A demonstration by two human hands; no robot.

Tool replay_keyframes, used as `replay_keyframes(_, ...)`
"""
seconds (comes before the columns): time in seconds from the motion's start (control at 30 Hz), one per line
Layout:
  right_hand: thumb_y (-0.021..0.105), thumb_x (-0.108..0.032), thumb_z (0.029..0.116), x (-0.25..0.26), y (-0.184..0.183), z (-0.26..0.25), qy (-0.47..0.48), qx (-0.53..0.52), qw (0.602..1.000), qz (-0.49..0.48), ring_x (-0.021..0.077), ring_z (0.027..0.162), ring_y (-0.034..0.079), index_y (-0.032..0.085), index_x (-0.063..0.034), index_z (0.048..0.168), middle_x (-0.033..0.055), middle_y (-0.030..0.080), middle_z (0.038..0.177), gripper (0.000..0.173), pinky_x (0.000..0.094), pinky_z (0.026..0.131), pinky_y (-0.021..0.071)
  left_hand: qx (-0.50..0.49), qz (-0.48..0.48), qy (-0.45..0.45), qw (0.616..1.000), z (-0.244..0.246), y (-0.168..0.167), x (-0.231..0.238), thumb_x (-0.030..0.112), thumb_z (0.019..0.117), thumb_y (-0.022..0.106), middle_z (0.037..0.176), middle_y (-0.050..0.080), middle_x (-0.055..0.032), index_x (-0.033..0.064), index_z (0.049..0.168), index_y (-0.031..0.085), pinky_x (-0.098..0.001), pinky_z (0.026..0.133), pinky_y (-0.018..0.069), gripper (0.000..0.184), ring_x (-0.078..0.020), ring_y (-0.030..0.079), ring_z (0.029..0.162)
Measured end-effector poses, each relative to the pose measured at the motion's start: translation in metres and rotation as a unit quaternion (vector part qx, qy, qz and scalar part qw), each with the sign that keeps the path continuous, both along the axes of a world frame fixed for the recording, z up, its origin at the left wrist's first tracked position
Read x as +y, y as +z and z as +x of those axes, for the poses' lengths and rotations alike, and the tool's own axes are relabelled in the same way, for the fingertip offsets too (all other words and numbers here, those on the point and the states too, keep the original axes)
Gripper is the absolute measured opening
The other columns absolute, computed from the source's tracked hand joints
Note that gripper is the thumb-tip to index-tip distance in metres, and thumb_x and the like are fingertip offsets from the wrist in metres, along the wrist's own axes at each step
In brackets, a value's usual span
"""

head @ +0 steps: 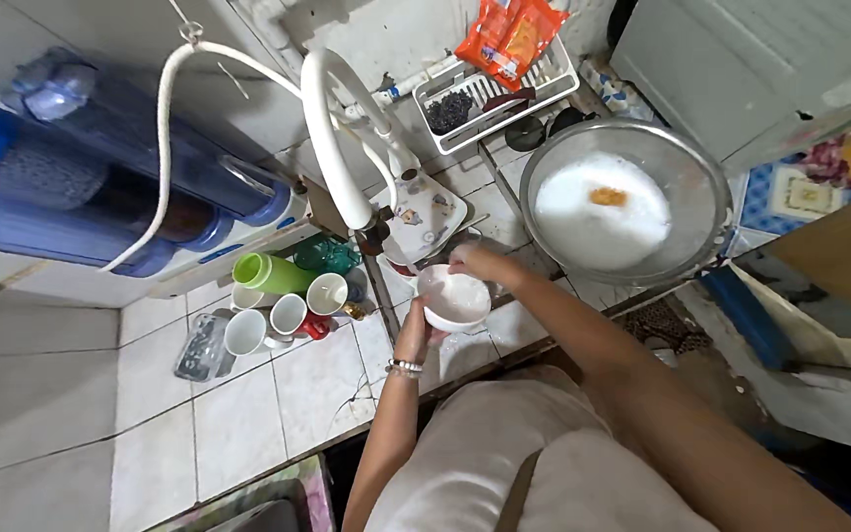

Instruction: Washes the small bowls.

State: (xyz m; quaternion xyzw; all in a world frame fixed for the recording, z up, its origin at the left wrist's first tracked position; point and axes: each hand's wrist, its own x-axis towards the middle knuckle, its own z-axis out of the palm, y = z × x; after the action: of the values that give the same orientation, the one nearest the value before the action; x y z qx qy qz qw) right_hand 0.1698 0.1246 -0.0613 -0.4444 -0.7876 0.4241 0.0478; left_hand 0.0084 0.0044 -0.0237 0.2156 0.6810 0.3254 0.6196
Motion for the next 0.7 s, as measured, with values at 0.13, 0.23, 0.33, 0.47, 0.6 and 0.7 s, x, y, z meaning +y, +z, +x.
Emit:
replay_keyframes(0.13, 0.069, -0.020, 0.0988, -0.013, 0.032, 0.002, -0.060, -0.154, 0.984, -0.059, 0.0472, 0.117, 0.062, 0.067, 0.0076, 0.117, 0.0303, 0.066, 0.120, 0.033, 0.0650, 0.100, 0.0475, 0.042, 0.038, -0.004, 0.998, -0.006, -0.008, 0.008, 0.038, 0.1117, 0.032, 0.117, 0.067, -0.0216, -0.0020, 0.135, 0.055, -0.0405, 0.079, 0.0603, 0.052, -0.0257, 0.071, 0.096)
replay_keyframes(0.23, 0.051, -0.027, 0.1091, -0.032, 0.052, -0.006, -0.056, 0.008, 0.998, -0.037, 0.0388, 0.123, 0.062, 0.067, 0.0024, 0.126, 0.0246, 0.067, 0.125, 0.037, 0.0570, 0.108, 0.0451, 0.085, 0.036, -0.001, 0.996, -0.007, -0.006, 0.017, 0.042, 0.1113, 0.036, 0.116, 0.067, -0.0224, -0.0026, 0.136, 0.055, -0.0397, 0.080, 0.0585, 0.054, -0.0251, 0.069, 0.092)
replay_keyframes(0.33, 0.042, -0.028, 0.1117, -0.058, 0.071, -0.025, -0.043, 0.219, 0.969, -0.108, 0.0276, 0.122, 0.061, 0.056, 0.0050, 0.139, 0.0237, 0.064, 0.130, 0.045, 0.0435, 0.109, 0.0456, 0.135, 0.089, -0.010, 0.987, -0.009, -0.012, 0.023, 0.038, 0.1114, 0.038, 0.101, 0.068, -0.0191, -0.0050, 0.128, 0.058, -0.0385, 0.074, 0.0581, 0.050, -0.0213, 0.067, 0.081)
replay_keyframes(0.47, 0.055, -0.035, 0.1069, -0.074, 0.071, -0.020, -0.005, 0.190, 0.970, -0.149, 0.0345, 0.135, 0.055, 0.033, -0.0027, 0.158, 0.0264, 0.055, 0.145, 0.065, 0.0503, 0.116, 0.0402, 0.225, 0.146, -0.033, 0.963, -0.015, 0.008, 0.028, 0.032, 0.1081, 0.047, 0.110, 0.066, -0.0220, -0.0072, 0.127, 0.059, -0.0446, 0.085, 0.0533, 0.045, -0.0241, 0.064, 0.095)
replay_keyframes(0.6, 0.052, -0.016, 0.1080, -0.077, 0.066, 0.000, 0.091, 0.046, 0.993, -0.057, 0.0379, 0.140, 0.050, 0.053, 0.0016, 0.145, 0.0251, 0.056, 0.145, 0.041, 0.0521, 0.121, 0.0313, 0.287, 0.115, -0.074, 0.948, -0.019, 0.036, 0.037, 0.035, 0.1082, 0.049, 0.103, 0.067, -0.0207, -0.0048, 0.126, 0.060, -0.0443, 0.080, 0.0565, 0.045, -0.0244, 0.067, 0.087)
replay_keyframes(0.7, 0.059, -0.022, 0.1049, -0.075, 0.047, 0.005, 0.063, -0.053, 0.997, -0.002, 0.0382, 0.155, 0.027, 0.043, 0.0014, 0.153, 0.0235, 0.037, 0.162, 0.056, 0.0550, 0.127, 0.0154, 0.317, 0.110, -0.108, 0.936, -0.018, 0.047, 0.041, 0.038, 0.1061, 0.053, 0.099, 0.067, -0.0183, -0.0029, 0.124, 0.061, -0.0451, 0.080, 0.0550, 0.045, -0.0240, 0.066, 0.084)
